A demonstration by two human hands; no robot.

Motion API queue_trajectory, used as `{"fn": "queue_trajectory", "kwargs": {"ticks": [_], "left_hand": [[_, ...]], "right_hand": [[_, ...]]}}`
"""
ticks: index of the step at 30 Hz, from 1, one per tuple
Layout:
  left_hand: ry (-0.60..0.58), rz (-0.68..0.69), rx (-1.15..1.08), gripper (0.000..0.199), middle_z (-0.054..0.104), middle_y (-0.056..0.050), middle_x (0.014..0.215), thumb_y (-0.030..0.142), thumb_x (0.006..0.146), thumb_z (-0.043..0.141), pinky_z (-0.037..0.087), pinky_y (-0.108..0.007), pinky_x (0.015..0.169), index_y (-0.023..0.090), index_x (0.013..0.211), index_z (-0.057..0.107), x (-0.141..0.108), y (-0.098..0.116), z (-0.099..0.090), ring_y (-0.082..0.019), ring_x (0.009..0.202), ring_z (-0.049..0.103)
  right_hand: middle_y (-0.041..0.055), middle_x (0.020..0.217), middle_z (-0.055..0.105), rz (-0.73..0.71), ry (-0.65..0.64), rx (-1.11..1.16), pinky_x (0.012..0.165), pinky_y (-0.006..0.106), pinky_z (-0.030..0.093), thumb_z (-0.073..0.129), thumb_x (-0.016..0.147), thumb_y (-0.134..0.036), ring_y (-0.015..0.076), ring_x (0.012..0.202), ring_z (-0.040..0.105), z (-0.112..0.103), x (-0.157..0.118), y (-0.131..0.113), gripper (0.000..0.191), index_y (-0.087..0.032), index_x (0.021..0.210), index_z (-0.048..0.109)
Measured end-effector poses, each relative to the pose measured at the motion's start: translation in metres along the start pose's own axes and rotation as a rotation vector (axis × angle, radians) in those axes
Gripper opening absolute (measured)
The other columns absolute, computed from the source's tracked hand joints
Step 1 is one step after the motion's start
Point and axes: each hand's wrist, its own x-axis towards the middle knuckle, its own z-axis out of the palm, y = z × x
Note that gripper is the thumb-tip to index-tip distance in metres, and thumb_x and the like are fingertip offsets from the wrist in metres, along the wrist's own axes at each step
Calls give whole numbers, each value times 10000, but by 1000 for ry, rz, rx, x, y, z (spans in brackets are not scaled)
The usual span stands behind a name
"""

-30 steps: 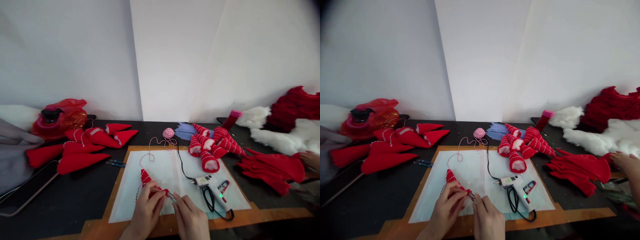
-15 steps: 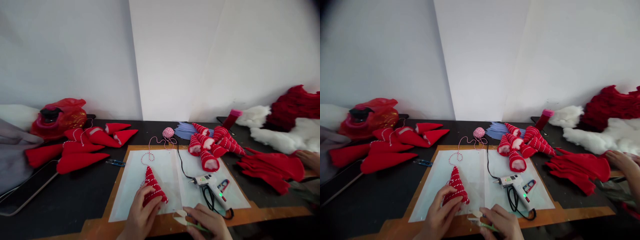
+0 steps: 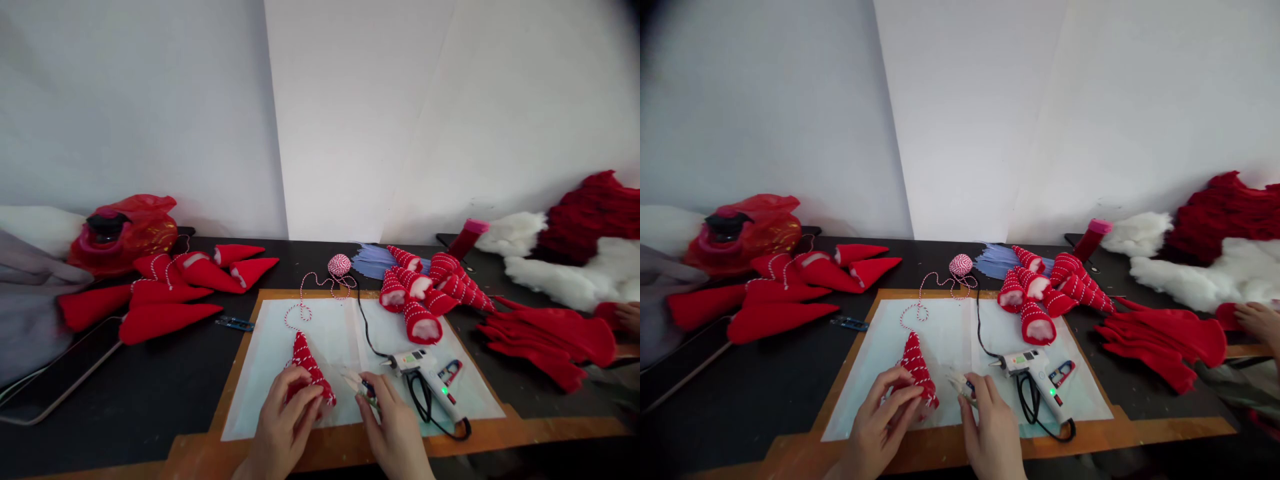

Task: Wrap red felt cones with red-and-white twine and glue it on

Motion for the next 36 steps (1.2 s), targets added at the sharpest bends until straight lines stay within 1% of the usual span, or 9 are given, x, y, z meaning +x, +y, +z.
{"fn": "queue_trajectory", "kwargs": {"ticks": [3,6,8,11,13,19,28,33,36], "left_hand": [[-7,0,-19,264,515,-107,1118,32,898,532,560,-321,884,196,1079,632,-3,0,-5,-209,1055,581],[-21,-4,-15,252,516,-111,1132,39,887,528,546,-346,928,198,1051,636,-7,1,-9,-229,1109,561],[-16,-10,-15,255,510,-114,1144,33,883,519,541,-333,926,192,1047,634,-9,1,-11,-224,1113,557],[1,-17,-12,260,503,-115,1149,24,887,503,537,-312,915,182,1053,624,-10,1,-12,-210,1101,557],[-3,-14,-8,259,505,-111,1137,21,892,497,538,-301,909,181,1054,621,-9,2,-12,-203,1091,557],[-6,-16,-17,265,516,-109,1110,11,893,495,553,-290,888,179,1057,619,-8,2,-10,-198,1071,569],[-53,-31,-62,291,564,-137,1154,88,861,494,575,-392,909,196,1103,615,-8,9,-17,-264,1109,589],[-55,-40,-96,325,544,-154,1200,285,916,441,565,-454,931,184,1185,591,-15,5,-19,-303,1149,568],[10,-36,-4,327,553,-150,1187,263,899,510,564,-458,946,170,1208,564,-18,4,-17,-296,1144,574]], "right_hand": [[107,894,644,-53,55,-280,607,414,586,426,981,-225,283,726,679,6,-3,12,246,-173,1159,587],[142,975,627,-116,135,-310,727,493,582,478,958,-193,319,881,646,7,-5,12,233,-171,1141,622],[144,1046,600,-130,183,-176,773,457,580,521,949,-172,295,948,624,6,-4,2,204,-188,1122,628],[113,1039,567,-177,150,74,768,353,581,565,919,-126,232,930,615,10,-1,-19,161,-204,1046,626],[105,1029,551,-219,131,143,753,329,579,566,898,-97,211,894,613,15,1,-31,175,-199,1029,623],[93,960,558,-293,229,140,697,308,578,526,889,-26,188,815,618,26,8,-42,215,-181,997,629],[101,955,626,-298,234,177,747,261,594,489,922,-37,175,845,674,33,10,-43,235,-172,1033,646],[99,955,670,-322,243,119,770,269,609,468,936,-74,186,857,701,35,11,-43,251,-191,1062,651],[105,960,662,-326,222,123,764,269,611,460,923,-64,191,864,696,35,9,-41,264,-185,1068,645]]}}
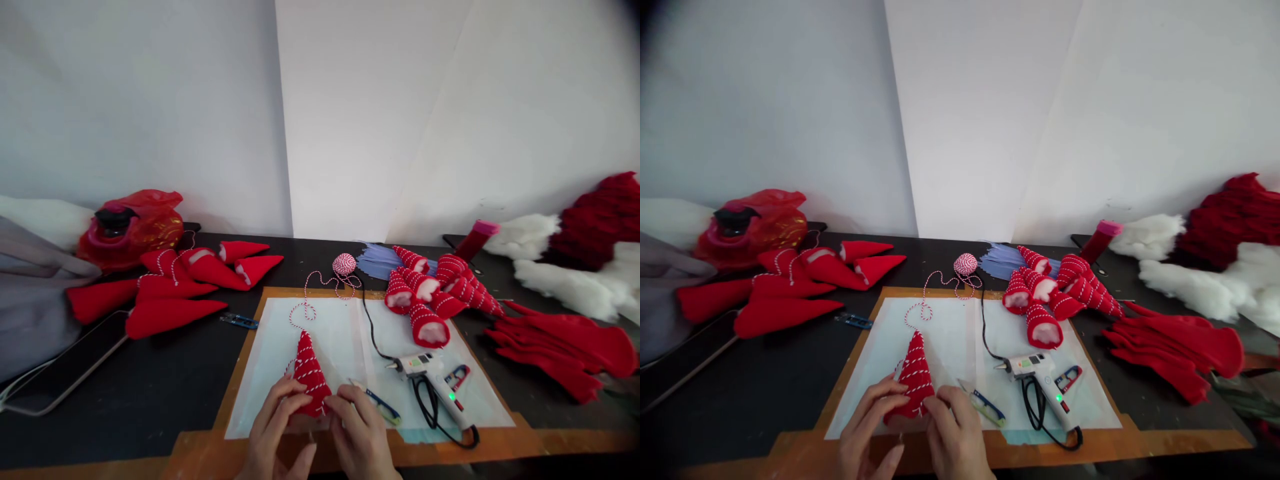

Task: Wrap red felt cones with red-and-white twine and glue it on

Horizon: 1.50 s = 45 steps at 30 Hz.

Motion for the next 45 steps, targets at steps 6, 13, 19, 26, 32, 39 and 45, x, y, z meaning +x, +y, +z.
{"fn": "queue_trajectory", "kwargs": {"ticks": [6,13,19,26,32,39,45], "left_hand": [[59,132,180,316,557,-101,1181,49,842,593,524,-486,1022,221,1101,654,5,1,10,-253,1133,578],[94,224,213,256,548,-97,1144,-11,821,596,523,-485,1018,188,956,685,11,1,14,-228,1074,586],[56,132,110,282,514,-122,1193,36,832,561,476,-572,1037,193,1044,660,10,11,12,-272,1120,550],[57,20,39,103,534,-95,1108,96,887,612,533,-363,967,197,875,600,16,6,15,-216,1091,570],[-35,59,40,88,580,-61,1002,134,890,648,485,-396,1000,201,922,600,23,1,16,-197,1000,591],[-6,194,62,139,635,-44,908,33,878,624,434,-445,1022,153,948,638,32,5,17,-154,847,607],[88,361,133,129,682,-58,861,18,874,639,464,-431,1001,102,964,679,32,3,18,-149,818,623]], "right_hand": [[92,938,636,20,23,-3,728,254,608,467,887,-45,182,832,683,0,-2,1,282,-193,1044,648],[32,844,640,159,114,111,680,236,573,465,886,-56,152,745,652,3,0,1,215,-219,969,578],[9,805,610,187,123,178,649,215,537,481,892,-57,133,703,611,2,2,1,182,-215,937,561],[55,882,620,149,141,157,717,215,557,461,891,-42,147,800,654,-1,5,-3,258,-191,942,665],[54,881,624,180,163,174,737,202,555,481,872,-42,148,818,668,-3,6,-2,263,-188,923,694],[44,881,638,294,129,310,689,207,545,492,869,-50,151,793,665,-3,5,-1,271,-209,951,696],[49,802,658,429,23,461,617,248,514,520,858,-118,175,709,636,-5,8,-2,209,-192,889,713]]}}
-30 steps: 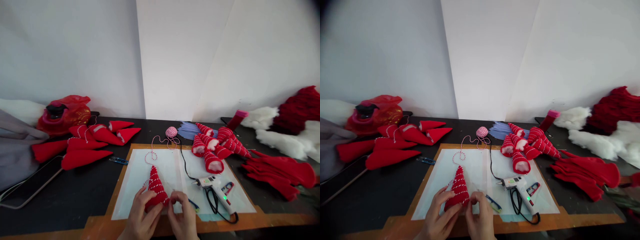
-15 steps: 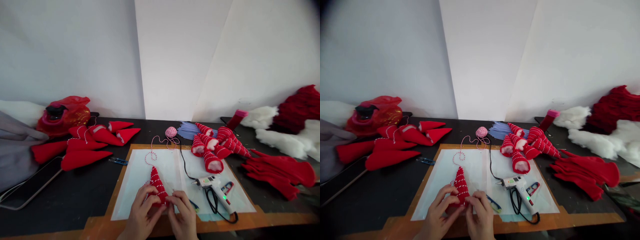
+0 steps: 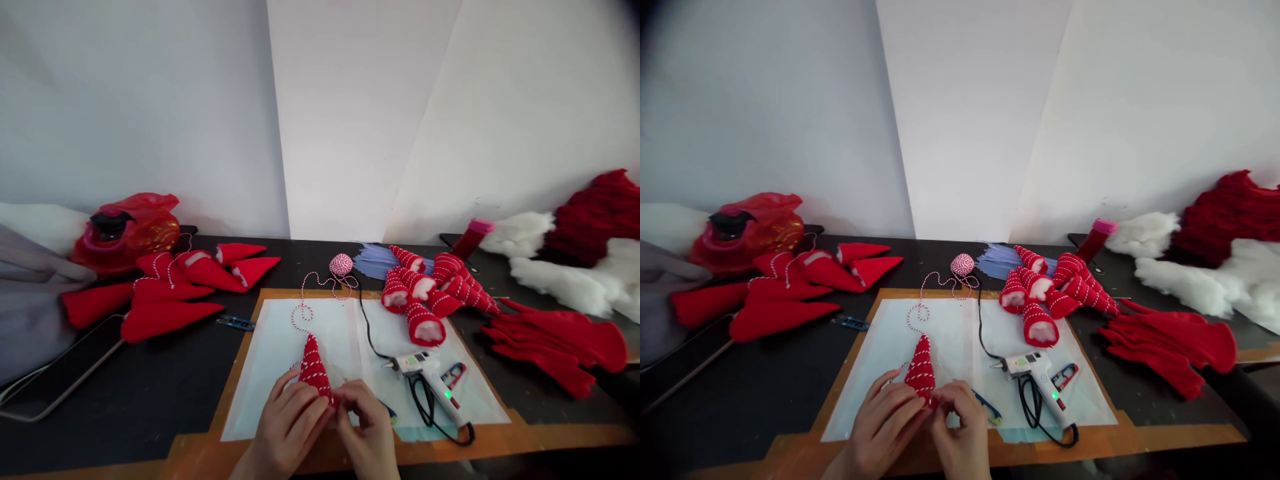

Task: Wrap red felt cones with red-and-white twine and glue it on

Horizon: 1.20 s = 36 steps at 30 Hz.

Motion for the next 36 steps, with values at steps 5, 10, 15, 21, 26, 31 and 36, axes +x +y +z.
{"fn": "queue_trajectory", "kwargs": {"ticks": [5,10,15,21,26,31,36], "left_hand": [[-93,102,-21,257,700,-93,916,64,985,449,512,-429,958,100,1061,692,-8,-6,-5,-165,862,653],[-125,174,-33,246,700,-99,918,46,957,464,551,-414,925,101,1025,694,-10,-10,-4,-178,876,661],[-153,114,-91,222,691,-111,905,-4,834,541,547,-429,933,88,983,678,-2,-5,-5,-193,852,660],[-154,-18,-226,263,664,-149,968,210,891,467,515,-500,900,103,1074,623,3,6,-12,-251,901,651],[-86,-128,-205,49,660,-80,835,115,884,574,519,-404,837,145,923,569,-3,11,-6,-188,779,637],[-71,-66,-159,199,689,-51,822,-33,857,558,523,-370,875,146,944,574,-5,10,-3,-151,764,638],[-11,-30,-107,192,707,-66,813,-35,878,524,556,-352,826,123,959,597,-8,8,-3,-150,746,641]], "right_hand": [[68,802,681,111,-53,139,616,262,508,551,859,-175,187,712,638,-3,2,-4,200,-181,885,750],[68,787,722,259,-69,289,624,253,488,634,816,-224,178,694,638,-7,3,0,158,-190,861,782],[62,778,725,311,-65,354,628,252,481,652,809,-249,172,685,624,-8,2,6,150,-192,851,784],[66,812,693,161,-59,150,638,271,512,569,856,-195,191,720,645,-6,-2,-2,176,-184,888,741],[44,809,681,-14,39,28,637,227,541,543,806,-82,173,743,682,-4,-3,-4,259,-218,874,753],[30,829,689,-113,61,-27,666,210,549,529,784,-38,159,772,686,-3,-4,-3,310,-233,897,742],[2,803,671,-148,72,-108,633,206,545,528,828,-53,131,673,642,3,-8,-3,367,-244,1114,656]]}}
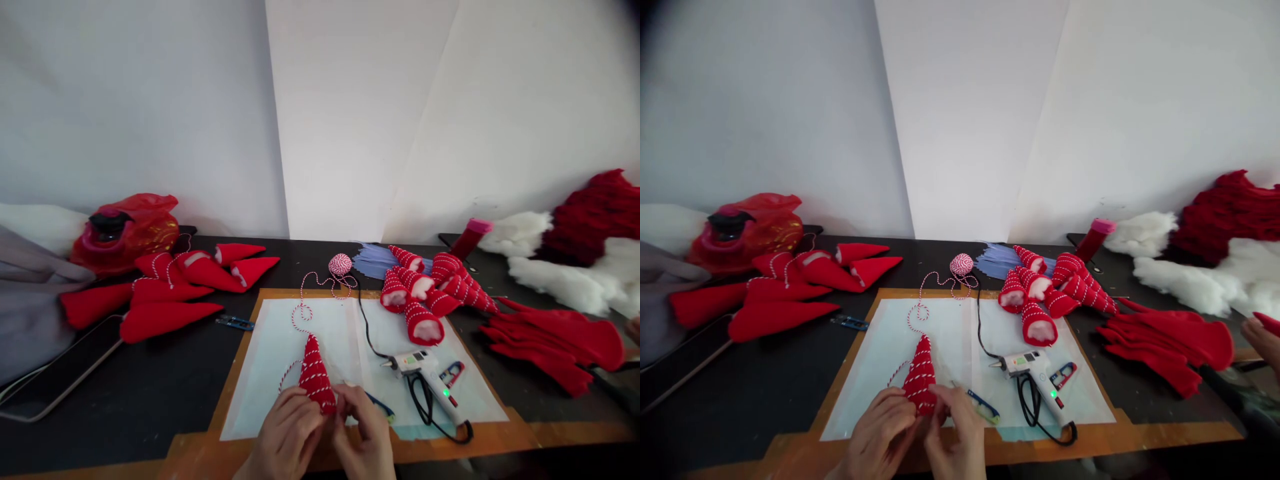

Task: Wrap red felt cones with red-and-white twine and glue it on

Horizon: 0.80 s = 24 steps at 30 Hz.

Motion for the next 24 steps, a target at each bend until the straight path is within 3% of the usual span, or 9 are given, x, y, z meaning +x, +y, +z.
{"fn": "queue_trajectory", "kwargs": {"ticks": [3,8,13,21,24], "left_hand": [[-38,42,38,189,717,-76,838,20,923,505,572,-361,838,112,1022,638,-1,0,-2,-164,775,661],[-16,59,175,227,711,-93,928,81,972,473,579,-324,833,132,1015,690,-3,1,-10,-188,902,677],[-94,198,106,313,753,-84,956,85,1011,385,568,-329,817,132,949,688,-4,-5,-15,-165,834,676],[-39,152,141,241,750,-68,918,74,991,452,559,-327,887,130,904,670,-20,-10,-10,-158,870,683],[-14,131,135,190,724,-77,929,73,972,491,585,-306,843,124,925,668,-27,-10,-8,-166,904,677]], "right_hand": [[-7,795,657,13,54,-31,630,215,558,534,843,-80,130,647,636,2,-3,0,449,-250,1258,560],[9,818,680,-38,38,-56,636,236,575,529,845,-78,143,659,655,2,-7,3,469,-263,1275,529],[18,857,692,-104,-2,-140,672,259,600,548,823,-60,157,698,685,0,-12,11,553,-280,1327,490],[12,837,696,-159,12,-192,683,259,618,530,783,-40,148,666,693,-3,-10,7,574,-277,1306,511],[18,815,704,-162,43,-190,649,261,616,540,783,-51,156,645,692,-2,-7,3,537,-264,1276,533]]}}
